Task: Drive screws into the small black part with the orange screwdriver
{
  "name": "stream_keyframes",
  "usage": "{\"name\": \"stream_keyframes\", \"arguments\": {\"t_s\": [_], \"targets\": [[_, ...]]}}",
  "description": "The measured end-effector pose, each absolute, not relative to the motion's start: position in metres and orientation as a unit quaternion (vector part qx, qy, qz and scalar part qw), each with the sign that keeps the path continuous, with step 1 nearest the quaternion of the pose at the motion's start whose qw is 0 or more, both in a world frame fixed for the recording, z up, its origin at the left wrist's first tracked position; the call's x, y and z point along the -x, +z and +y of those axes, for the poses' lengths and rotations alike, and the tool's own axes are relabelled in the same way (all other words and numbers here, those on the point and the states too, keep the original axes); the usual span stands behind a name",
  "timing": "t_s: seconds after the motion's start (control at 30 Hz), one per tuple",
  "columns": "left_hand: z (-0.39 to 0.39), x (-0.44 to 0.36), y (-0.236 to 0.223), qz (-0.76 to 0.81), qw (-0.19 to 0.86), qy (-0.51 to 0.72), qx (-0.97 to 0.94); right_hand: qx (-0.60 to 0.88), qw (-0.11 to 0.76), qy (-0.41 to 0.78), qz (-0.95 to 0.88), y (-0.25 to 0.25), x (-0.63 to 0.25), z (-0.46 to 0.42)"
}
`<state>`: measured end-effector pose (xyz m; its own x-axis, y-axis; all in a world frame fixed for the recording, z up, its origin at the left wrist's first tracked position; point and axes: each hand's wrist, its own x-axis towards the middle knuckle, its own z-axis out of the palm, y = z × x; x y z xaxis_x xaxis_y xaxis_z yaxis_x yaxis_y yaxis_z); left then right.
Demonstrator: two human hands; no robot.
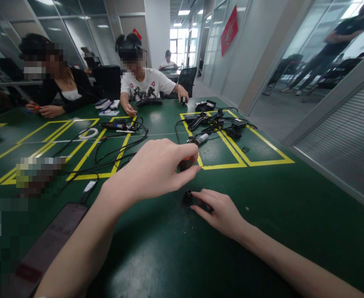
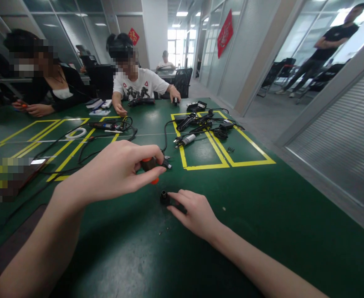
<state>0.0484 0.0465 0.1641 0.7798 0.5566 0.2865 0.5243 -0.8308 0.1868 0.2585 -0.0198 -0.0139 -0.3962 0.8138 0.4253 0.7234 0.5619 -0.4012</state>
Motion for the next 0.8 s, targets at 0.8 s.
{"name": "stream_keyframes", "arguments": {"t_s": [0.8], "targets": [[0.0387,-0.044,0.1632,0.276,0.059,0.176,-0.943,0.464,0.306,0.115,-0.823,-0.0108,-0.2562,-0.0246]]}}
